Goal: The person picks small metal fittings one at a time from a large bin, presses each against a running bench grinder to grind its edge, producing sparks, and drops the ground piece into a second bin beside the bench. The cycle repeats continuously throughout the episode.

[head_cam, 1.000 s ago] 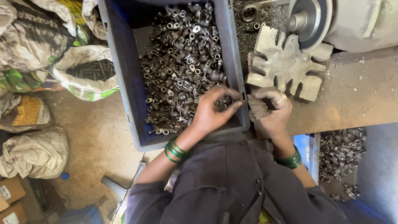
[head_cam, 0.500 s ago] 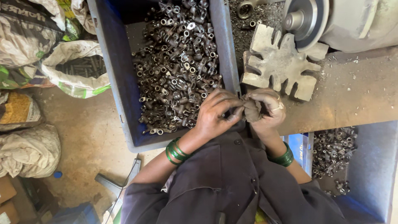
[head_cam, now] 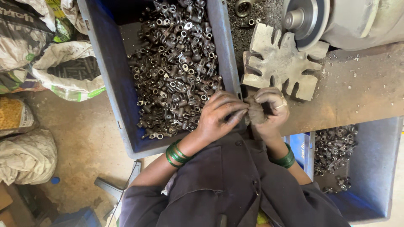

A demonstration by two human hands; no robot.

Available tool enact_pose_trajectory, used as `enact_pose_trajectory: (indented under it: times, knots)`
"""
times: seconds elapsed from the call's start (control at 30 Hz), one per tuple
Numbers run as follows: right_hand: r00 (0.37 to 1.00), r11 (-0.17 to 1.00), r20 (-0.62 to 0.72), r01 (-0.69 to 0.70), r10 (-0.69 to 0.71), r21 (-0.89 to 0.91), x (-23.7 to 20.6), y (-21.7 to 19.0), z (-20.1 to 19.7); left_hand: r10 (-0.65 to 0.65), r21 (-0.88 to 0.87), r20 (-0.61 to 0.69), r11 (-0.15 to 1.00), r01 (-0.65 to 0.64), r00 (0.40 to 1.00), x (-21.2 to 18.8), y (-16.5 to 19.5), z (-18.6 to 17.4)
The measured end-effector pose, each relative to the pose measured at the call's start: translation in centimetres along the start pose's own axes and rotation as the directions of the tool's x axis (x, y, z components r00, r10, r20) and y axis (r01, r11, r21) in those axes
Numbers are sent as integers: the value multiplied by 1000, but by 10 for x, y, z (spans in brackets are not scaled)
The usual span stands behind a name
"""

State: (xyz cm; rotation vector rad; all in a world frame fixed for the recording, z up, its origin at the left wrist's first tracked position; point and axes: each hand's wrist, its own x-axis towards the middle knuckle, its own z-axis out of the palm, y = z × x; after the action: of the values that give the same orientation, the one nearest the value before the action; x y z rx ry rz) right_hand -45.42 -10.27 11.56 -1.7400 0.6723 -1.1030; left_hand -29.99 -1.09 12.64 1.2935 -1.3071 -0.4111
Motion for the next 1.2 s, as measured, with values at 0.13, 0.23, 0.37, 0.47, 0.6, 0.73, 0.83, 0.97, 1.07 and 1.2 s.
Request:
enact_pose_trajectory:
  times: [0.13, 0.23, 0.37, 0.47, 0.6, 0.73, 0.83, 0.97, 1.07, 1.2]
  knots:
    - [997, 1000, 76, 6, -8, 25, -3, 2, -5, -25, -53, -28, 998, 24, 999, -2, -3, 2]
    - [997, 989, 65, -45, 36, 141, -9, 5, -4, 18, -39, -29, 999, -19, 999, -3, -4, 3]
    - [995, 955, 25, -95, 92, 280, -17, 11, 2, 57, -36, -57, 998, -59, 997, -2, -3, 4]
    - [994, 940, -5, -101, 108, 327, -20, 15, 4, 61, -17, -90, 998, -63, 994, 0, -2, 6]
    - [994, 946, -1, -104, 109, 309, -23, 17, 5, 61, -5, -112, 998, -62, 992, 2, -1, 8]
    - [988, 948, -28, -139, 153, 286, -27, 20, 4, 37, -11, -58, 999, -37, 998, 4, -1, 5]
    - [993, 965, -29, -106, 116, 239, -32, 25, 4, 51, -44, 12, 998, -51, 999, 5, -6, 1]
    - [998, 982, -36, -36, 43, 187, -38, 32, 5, 69, -101, 67, 993, -62, 995, 1, -15, -4]
    - [999, 999, -38, 6, -4, 50, -39, 34, 4, 14, -168, 44, 986, -6, 999, -5, -19, -3]
    - [987, 964, 10, 159, -161, -213, -35, 25, 1, -3, -220, 37, 976, 11, 999, -6, -21, -4]
